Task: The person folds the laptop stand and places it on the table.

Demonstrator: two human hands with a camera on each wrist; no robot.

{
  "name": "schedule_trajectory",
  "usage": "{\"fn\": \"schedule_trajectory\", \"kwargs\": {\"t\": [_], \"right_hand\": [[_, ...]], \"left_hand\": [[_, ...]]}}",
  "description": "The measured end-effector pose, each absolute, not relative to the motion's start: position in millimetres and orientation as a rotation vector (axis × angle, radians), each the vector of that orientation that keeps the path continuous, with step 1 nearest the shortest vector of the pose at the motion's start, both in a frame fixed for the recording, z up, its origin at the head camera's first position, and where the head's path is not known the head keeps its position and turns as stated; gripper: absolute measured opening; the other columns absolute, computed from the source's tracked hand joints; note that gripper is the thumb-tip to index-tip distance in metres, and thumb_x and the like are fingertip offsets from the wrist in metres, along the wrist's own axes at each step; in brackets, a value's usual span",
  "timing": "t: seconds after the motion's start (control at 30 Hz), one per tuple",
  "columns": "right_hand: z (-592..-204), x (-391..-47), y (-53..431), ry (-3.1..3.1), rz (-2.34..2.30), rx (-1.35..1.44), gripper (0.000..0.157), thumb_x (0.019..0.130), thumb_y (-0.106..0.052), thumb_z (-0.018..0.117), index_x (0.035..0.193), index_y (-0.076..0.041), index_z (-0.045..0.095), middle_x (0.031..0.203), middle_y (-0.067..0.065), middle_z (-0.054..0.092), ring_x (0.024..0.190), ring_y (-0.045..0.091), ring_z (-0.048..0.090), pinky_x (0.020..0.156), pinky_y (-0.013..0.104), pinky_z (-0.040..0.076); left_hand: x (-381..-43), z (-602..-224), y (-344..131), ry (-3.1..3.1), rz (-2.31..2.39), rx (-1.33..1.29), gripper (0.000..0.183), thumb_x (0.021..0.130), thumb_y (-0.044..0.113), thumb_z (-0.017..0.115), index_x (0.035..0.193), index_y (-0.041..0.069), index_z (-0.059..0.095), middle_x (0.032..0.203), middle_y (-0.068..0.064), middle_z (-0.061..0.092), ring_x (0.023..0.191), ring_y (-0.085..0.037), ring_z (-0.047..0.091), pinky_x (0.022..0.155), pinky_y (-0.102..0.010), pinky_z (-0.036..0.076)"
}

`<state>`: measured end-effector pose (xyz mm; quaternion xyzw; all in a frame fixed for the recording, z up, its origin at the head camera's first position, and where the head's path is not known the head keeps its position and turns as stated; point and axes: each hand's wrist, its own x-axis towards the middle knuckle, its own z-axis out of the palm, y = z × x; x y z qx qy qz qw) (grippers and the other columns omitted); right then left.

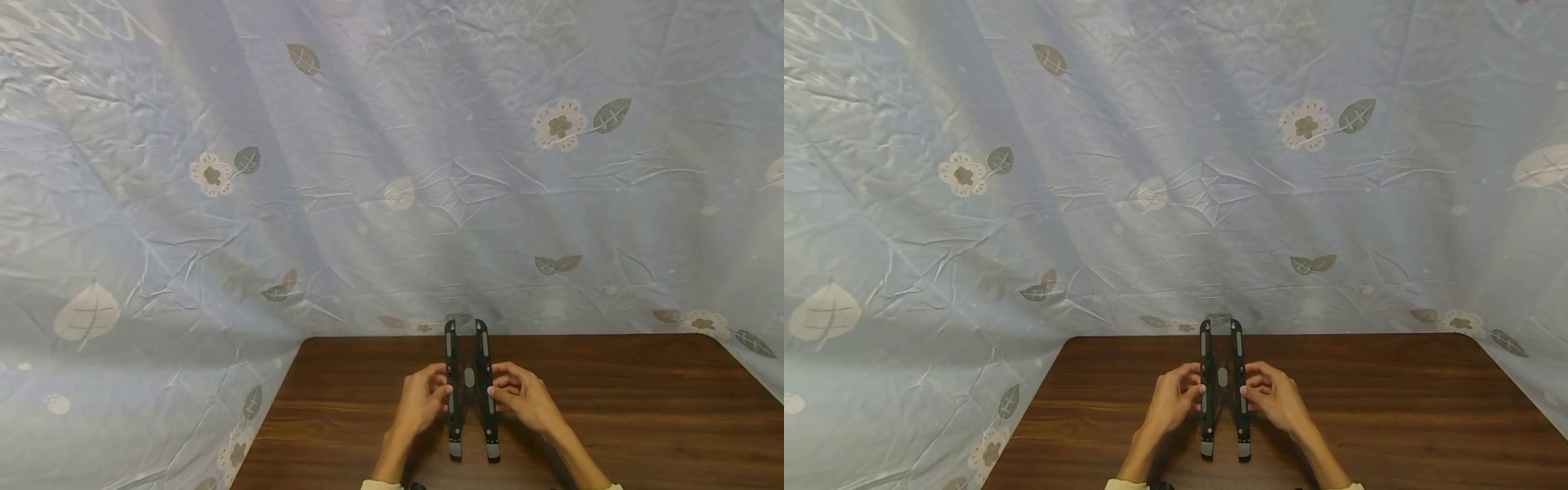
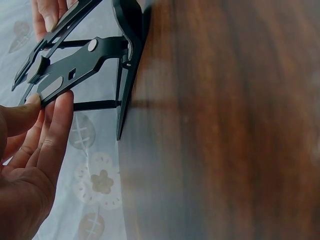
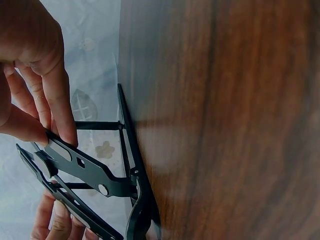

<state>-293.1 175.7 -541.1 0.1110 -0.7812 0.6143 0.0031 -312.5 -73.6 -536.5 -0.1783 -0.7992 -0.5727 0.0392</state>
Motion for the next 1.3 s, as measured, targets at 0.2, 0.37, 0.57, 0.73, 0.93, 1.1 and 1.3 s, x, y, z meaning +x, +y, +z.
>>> {"fn": "schedule_trajectory", "kwargs": {"t": [0.2,0.37,0.57,0.73,0.93,1.1,1.3], "right_hand": [[-541,-293,174,-2.456,1.933,0.34,0.05,0.099,-0.007,0.076,0.143,0.008,0.056,0.109,0.021,0.076,0.094,0.022,0.079,0.077,0.034,0.069],[-541,-293,173,-2.451,1.941,0.338,0.048,0.099,-0.007,0.076,0.142,0.006,0.057,0.109,0.02,0.076,0.093,0.016,0.078,0.078,0.036,0.069],[-543,-293,170,-2.431,1.953,0.362,0.047,0.099,-0.006,0.076,0.14,0.006,0.058,0.108,0.021,0.076,0.092,0.017,0.078,0.078,0.038,0.069],[-543,-292,167,-2.432,1.944,0.384,0.047,0.099,-0.005,0.075,0.141,0.007,0.057,0.108,0.021,0.076,0.09,0.014,0.078,0.077,0.037,0.069],[-541,-291,167,-2.427,1.956,0.393,0.047,0.1,-0.005,0.074,0.142,0.008,0.056,0.108,0.022,0.077,0.091,0.015,0.079,0.079,0.039,0.069],[-542,-292,167,-2.406,1.985,0.404,0.048,0.1,-0.005,0.074,0.142,0.008,0.056,0.11,0.025,0.076,0.092,0.019,0.079,0.079,0.041,0.069],[-542,-292,166,-2.392,2.006,0.399,0.049,0.099,-0.004,0.075,0.143,0.008,0.055,0.11,0.025,0.076,0.093,0.021,0.079,0.078,0.042,0.069]], "left_hand": [[-313,-537,-70,-2.448,-1.761,-0.558,0.037,0.094,-0.009,0.075,0.131,-0.008,0.068,0.099,-0.021,0.075,0.082,-0.014,0.075,0.059,-0.029,0.066],[-311,-536,-66,-2.435,-1.783,-0.561,0.038,0.094,-0.01,0.075,0.131,-0.008,0.068,0.098,-0.02,0.075,0.08,-0.012,0.074,0.059,-0.032,0.067],[-311,-537,-59,-2.419,-1.816,-0.574,0.036,0.093,-0.012,0.074,0.128,-0.008,0.068,0.097,-0.018,0.077,0.082,-0.022,0.078,0.059,-0.031,0.066],[-311,-536,-55,-2.412,-1.836,-0.57,0.035,0.093,-0.013,0.074,0.126,-0.007,0.07,0.096,-0.018,0.077,0.082,-0.031,0.079,0.059,-0.032,0.067],[-311,-536,-54,-2.431,-1.804,-0.549,0.035,0.092,-0.012,0.075,0.126,-0.006,0.07,0.095,-0.016,0.078,0.076,-0.013,0.075,0.058,-0.029,0.066],[-310,-534,-52,-2.419,-1.823,-0.557,0.035,0.092,-0.012,0.075,0.126,-0.007,0.07,0.095,-0.017,0.077,0.077,-0.016,0.077,0.058,-0.027,0.065],[-309,-534,-50,-2.419,-1.82,-0.557,0.034,0.093,-0.011,0.074,0.126,-0.007,0.07,0.095,-0.017,0.078,0.082,-0.028,0.079,0.057,-0.024,0.064]]}}
